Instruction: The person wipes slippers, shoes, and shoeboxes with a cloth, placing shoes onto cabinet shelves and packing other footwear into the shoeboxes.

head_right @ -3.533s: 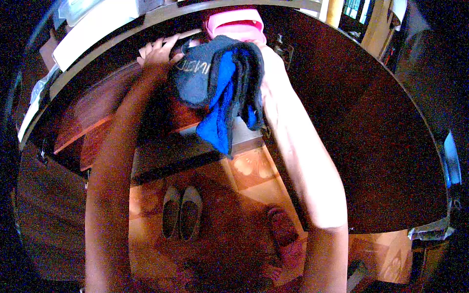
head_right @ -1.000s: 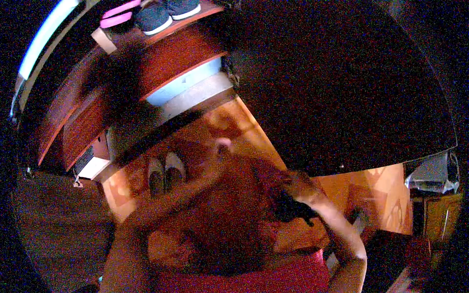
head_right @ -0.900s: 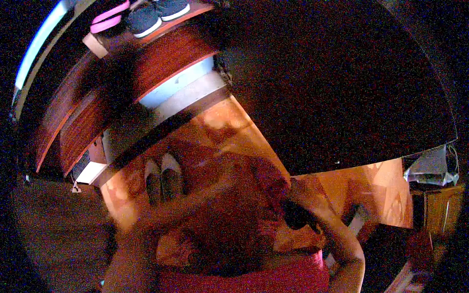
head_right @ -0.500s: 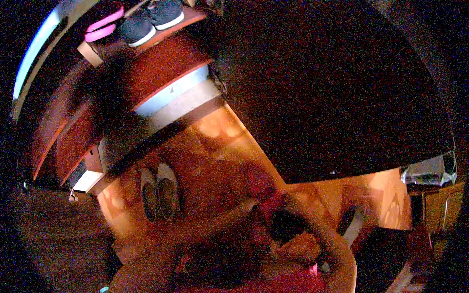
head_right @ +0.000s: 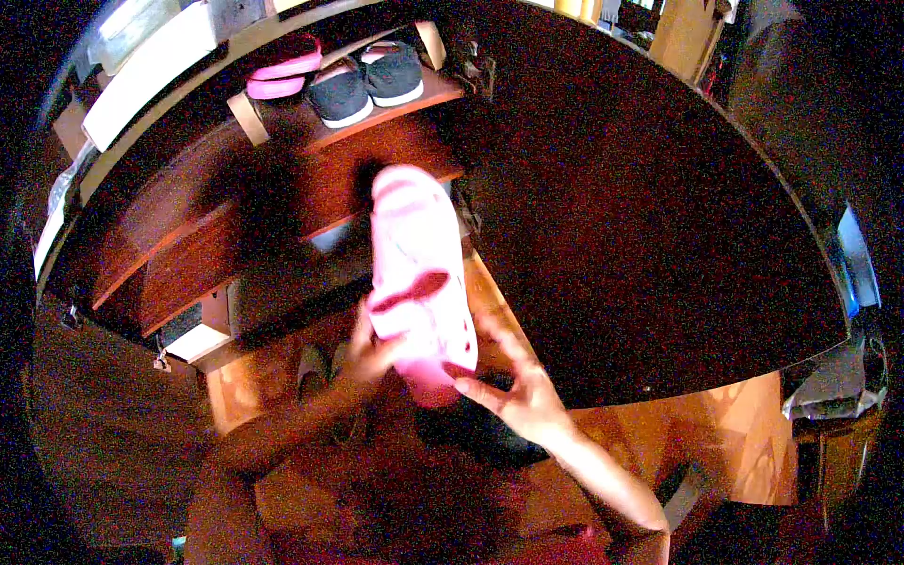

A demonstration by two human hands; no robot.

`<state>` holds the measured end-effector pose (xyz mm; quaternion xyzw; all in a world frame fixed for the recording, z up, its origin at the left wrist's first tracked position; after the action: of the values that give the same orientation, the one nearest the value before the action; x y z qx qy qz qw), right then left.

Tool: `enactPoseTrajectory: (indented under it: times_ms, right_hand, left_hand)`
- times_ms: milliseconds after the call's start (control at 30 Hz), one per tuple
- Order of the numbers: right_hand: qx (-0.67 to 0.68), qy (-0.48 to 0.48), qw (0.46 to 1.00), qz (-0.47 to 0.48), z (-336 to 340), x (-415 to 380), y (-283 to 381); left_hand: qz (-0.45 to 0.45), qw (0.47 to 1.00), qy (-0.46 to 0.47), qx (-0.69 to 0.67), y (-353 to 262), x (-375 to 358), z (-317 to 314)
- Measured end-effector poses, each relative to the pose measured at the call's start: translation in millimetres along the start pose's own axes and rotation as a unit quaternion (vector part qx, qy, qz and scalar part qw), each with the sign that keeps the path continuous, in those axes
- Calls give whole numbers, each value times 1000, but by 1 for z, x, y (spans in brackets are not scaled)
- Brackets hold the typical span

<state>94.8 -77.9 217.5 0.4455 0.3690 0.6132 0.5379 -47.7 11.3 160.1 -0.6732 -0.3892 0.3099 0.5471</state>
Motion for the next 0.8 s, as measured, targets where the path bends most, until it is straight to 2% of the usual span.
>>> enactPoseTrajectory:
  times_ms: [33,100,133,167,233,300,367,433,467,500,533,567,633,667,700,767,800]
  right_hand:
    - [-7,-20,999,38,3,9,14]
    - [96,-16,995,12,-2,25,13]
    - [188,25,982,7,-10,37,25]
    - [187,24,982,21,-11,46,37]
    - [256,-17,966,17,-6,65,46]
    - [211,-80,974,31,10,88,50]
    - [286,-99,952,46,17,115,47]
    - [234,-138,959,81,29,135,65]
    - [285,-131,947,67,29,145,67]
    - [267,-152,948,85,38,160,61]
    - [279,-147,946,81,38,167,66]
    - [291,-142,943,78,38,173,70]
    - [271,-143,946,102,42,194,70]
    - [271,-138,947,105,43,201,74]
    - [272,-132,947,106,43,210,77]
    - [252,-141,951,111,46,229,82]
    - [240,-145,954,107,49,239,83]
  left_hand:
    - [-42,997,-6,-60,-32,6,-1]
    - [-98,990,-17,-102,-79,20,-2]
    - [-109,991,-21,-71,-93,32,-1]
    - [-122,990,-25,-70,-105,40,0]
    - [-125,990,-53,-49,-129,53,-2]
    - [-120,990,-21,-65,-145,73,-3]
    - [-60,998,-17,-13,-161,94,-5]
    - [-67,998,-11,20,-177,112,6]
    - [-90,988,-70,107,-189,113,15]
    - [-189,940,-154,237,-202,118,33]
    - [-303,872,-223,312,-219,113,49]
    - [-409,780,-286,379,-235,98,57]
    - [-406,636,-370,542,-261,79,66]
    - [-430,580,-411,556,-266,77,80]
    - [-389,560,-444,582,-266,83,98]
    - [-244,592,-449,623,-263,103,135]
    - [-244,592,-450,623,-264,106,147]
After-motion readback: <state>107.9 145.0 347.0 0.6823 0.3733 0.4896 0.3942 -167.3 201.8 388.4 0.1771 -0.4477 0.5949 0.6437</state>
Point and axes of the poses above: each hand's wrist, its own x-axis towards the middle knuckle, its own z-axis out of the back of the hand, y = z × x, the point moved 9 cm from there along x, towards the middle knuckle, and after that the axes turned 7 degrees about z, right-handed, at the moved point
